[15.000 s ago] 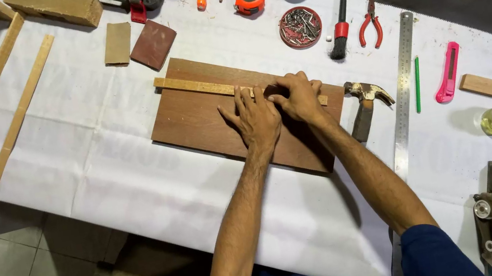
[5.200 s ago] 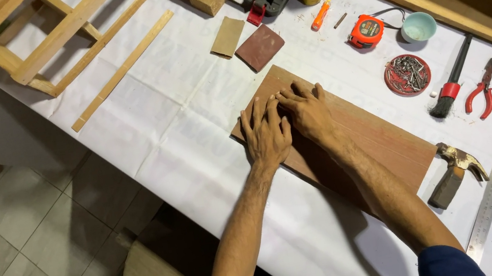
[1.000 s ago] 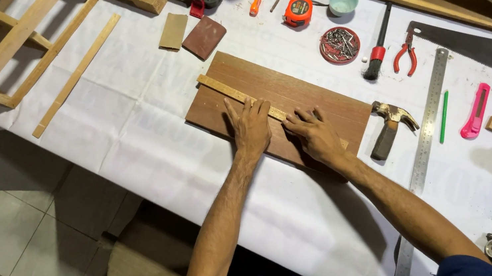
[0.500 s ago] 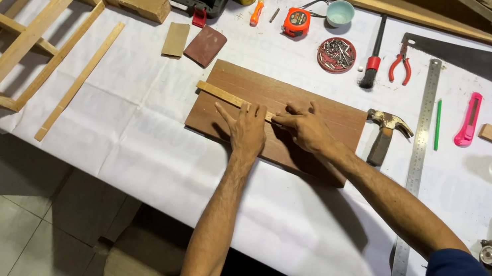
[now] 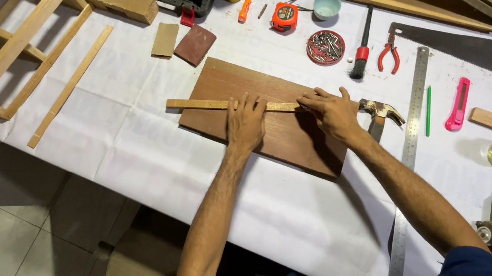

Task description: The recorder measures, marks, and sands wooden strips on a workbench to prepare them for assembly.

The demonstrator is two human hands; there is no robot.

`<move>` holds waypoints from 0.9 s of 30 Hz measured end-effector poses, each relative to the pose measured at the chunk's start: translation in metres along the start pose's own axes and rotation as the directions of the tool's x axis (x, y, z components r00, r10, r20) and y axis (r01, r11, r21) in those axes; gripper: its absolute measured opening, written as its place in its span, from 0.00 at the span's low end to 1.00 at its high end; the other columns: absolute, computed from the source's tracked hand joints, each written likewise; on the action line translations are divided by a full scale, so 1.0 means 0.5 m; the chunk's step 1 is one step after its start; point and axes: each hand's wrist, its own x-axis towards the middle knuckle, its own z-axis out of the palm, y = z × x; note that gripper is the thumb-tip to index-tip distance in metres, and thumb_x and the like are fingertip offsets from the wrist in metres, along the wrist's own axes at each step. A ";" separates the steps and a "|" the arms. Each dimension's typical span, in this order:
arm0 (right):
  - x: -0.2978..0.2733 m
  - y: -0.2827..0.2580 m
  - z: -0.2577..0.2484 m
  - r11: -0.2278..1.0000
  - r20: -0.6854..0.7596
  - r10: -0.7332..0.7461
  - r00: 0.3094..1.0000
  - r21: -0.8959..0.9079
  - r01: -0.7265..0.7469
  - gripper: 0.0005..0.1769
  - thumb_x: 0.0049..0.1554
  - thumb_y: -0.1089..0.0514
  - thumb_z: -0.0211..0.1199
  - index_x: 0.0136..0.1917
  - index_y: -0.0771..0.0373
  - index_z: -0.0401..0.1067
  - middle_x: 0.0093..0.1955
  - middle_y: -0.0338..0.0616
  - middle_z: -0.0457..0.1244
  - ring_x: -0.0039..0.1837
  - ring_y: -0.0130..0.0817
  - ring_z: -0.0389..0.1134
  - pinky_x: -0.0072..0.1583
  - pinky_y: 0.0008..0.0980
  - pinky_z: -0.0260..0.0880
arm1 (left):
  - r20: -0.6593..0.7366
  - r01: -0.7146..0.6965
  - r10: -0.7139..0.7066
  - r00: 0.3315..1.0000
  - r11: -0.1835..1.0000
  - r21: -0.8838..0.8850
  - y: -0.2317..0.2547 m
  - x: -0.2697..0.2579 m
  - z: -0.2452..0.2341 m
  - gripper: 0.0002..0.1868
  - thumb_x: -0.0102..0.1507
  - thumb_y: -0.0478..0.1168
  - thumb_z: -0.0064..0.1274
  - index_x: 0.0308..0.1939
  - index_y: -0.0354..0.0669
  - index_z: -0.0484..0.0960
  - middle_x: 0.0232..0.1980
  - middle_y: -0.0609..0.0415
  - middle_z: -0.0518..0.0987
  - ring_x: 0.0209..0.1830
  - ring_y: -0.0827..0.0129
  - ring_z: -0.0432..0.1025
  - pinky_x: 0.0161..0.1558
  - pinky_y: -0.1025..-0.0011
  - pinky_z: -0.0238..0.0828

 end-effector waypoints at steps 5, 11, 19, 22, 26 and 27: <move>-0.020 0.062 0.035 0.984 -0.068 -0.062 0.996 -0.169 0.050 0.24 0.61 0.64 0.57 0.69 0.47 0.74 0.71 0.36 0.65 0.78 0.42 0.59 0.75 0.76 0.38 | 0.005 -0.011 0.012 1.000 0.998 -0.069 0.020 -0.006 0.044 0.11 0.66 0.35 0.54 0.52 0.42 0.82 0.55 0.49 0.80 0.59 0.56 0.71 0.62 0.49 0.62; -0.024 0.071 0.087 0.969 -0.061 -0.086 0.994 -0.236 0.070 0.25 0.60 0.66 0.58 0.70 0.51 0.72 0.73 0.37 0.63 0.78 0.43 0.58 0.76 0.72 0.42 | -0.062 0.023 -0.028 0.998 0.997 -0.069 0.019 0.003 0.060 0.08 0.65 0.33 0.55 0.48 0.42 0.84 0.50 0.52 0.83 0.53 0.60 0.74 0.62 0.51 0.64; 0.013 0.059 0.101 0.910 -0.072 -0.193 0.978 -0.386 0.151 0.23 0.61 0.62 0.61 0.69 0.47 0.73 0.73 0.30 0.64 0.78 0.40 0.58 0.76 0.73 0.43 | -0.004 -0.062 0.063 0.998 0.993 0.096 -0.013 0.026 0.074 0.10 0.61 0.34 0.57 0.47 0.43 0.84 0.45 0.52 0.84 0.49 0.62 0.76 0.68 0.43 0.58; 0.009 0.034 0.063 0.968 -0.067 -0.158 0.985 -0.206 0.141 0.21 0.58 0.51 0.65 0.65 0.54 0.74 0.66 0.39 0.67 0.73 0.45 0.60 0.71 0.79 0.42 | -0.047 -0.190 0.202 0.978 0.963 0.190 -0.034 0.032 0.086 0.09 0.65 0.37 0.57 0.49 0.44 0.84 0.46 0.53 0.84 0.48 0.64 0.75 0.69 0.37 0.54; -0.005 0.059 0.058 0.967 -0.126 -0.161 0.979 -0.219 0.131 0.14 0.63 0.54 0.63 0.62 0.51 0.77 0.56 0.39 0.73 0.71 0.37 0.64 0.73 0.73 0.46 | 0.009 -0.203 0.203 0.979 0.973 0.113 -0.028 0.051 0.080 0.05 0.67 0.37 0.56 0.47 0.47 0.84 0.42 0.55 0.83 0.51 0.64 0.76 0.69 0.26 0.47; -0.014 0.055 0.047 0.976 -0.154 -0.163 0.975 -0.168 0.136 0.12 0.62 0.53 0.64 0.59 0.53 0.78 0.52 0.40 0.74 0.67 0.38 0.66 0.70 0.72 0.49 | 0.032 -0.199 0.196 0.980 0.975 0.096 -0.023 0.054 0.080 0.06 0.67 0.38 0.56 0.47 0.49 0.84 0.42 0.56 0.83 0.52 0.64 0.75 0.69 0.23 0.43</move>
